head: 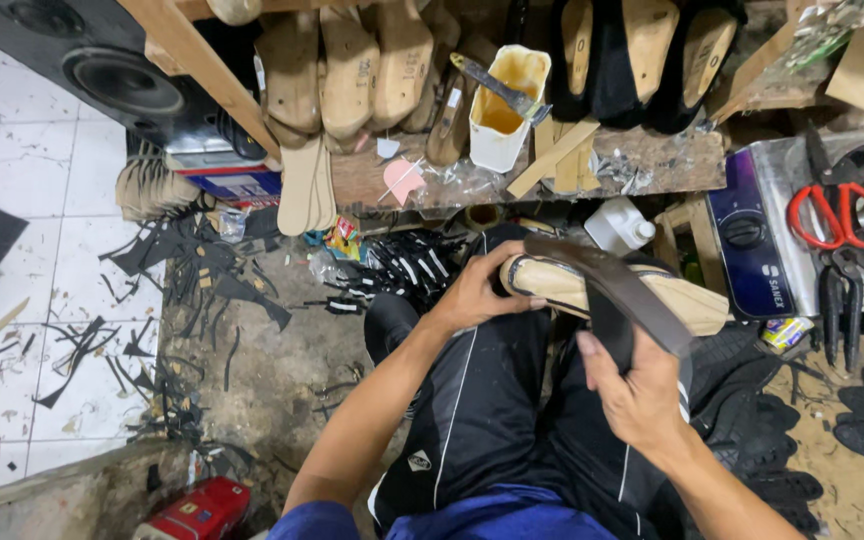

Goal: The person sits on the floor and shapes a black fabric shoe upper over a wooden shoe last, pressing and smoothing the material around the form. They trim excess material with shears, tap and press the shoe with a hammer-like tool, then pull the last out of the shaped shoe and set it on the shelf.

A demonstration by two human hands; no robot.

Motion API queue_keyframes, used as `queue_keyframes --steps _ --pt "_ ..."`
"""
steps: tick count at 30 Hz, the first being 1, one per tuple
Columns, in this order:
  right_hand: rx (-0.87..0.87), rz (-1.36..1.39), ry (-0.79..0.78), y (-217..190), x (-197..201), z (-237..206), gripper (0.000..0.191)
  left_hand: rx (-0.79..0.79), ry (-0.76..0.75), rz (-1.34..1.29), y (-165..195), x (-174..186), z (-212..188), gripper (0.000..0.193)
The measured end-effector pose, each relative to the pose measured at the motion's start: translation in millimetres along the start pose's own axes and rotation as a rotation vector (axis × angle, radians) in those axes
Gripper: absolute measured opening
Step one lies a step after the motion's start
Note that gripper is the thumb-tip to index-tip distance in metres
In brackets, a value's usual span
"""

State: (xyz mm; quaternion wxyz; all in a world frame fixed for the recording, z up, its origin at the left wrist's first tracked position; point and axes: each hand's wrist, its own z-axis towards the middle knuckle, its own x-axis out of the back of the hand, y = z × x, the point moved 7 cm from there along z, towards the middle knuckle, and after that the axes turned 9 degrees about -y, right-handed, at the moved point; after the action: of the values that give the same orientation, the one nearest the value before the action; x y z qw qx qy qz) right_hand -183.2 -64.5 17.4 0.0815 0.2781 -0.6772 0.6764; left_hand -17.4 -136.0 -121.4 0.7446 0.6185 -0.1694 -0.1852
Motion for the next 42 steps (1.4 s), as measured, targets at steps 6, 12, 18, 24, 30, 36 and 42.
queue_keyframes --steps 6,12,18,24,30,36,42 --pt "-0.117 -0.115 -0.014 11 4 5 0.032 0.011 -0.005 0.012 2 0 1 0.066" --pt "-0.073 -0.244 -0.055 13 -4 8 0.034 -0.038 -0.009 -0.020 6 2 1 0.062" --pt "-0.043 -0.105 0.001 12 -5 6 0.030 0.015 0.006 0.032 4 3 0 0.066" --pt "-0.093 -0.122 -0.002 4 -5 11 0.037 -0.006 -0.003 0.013 -1 5 1 0.065" --pt "-0.118 -0.250 -0.045 44 0 -1 0.041 -0.056 0.031 0.073 13 3 4 0.064" --pt "0.231 -0.189 -0.205 181 35 -93 0.037 0.117 -0.056 0.398 47 12 9 0.063" --pt "-0.158 -0.315 -0.470 331 49 -159 0.026 -0.278 0.046 1.193 88 -77 30 0.055"
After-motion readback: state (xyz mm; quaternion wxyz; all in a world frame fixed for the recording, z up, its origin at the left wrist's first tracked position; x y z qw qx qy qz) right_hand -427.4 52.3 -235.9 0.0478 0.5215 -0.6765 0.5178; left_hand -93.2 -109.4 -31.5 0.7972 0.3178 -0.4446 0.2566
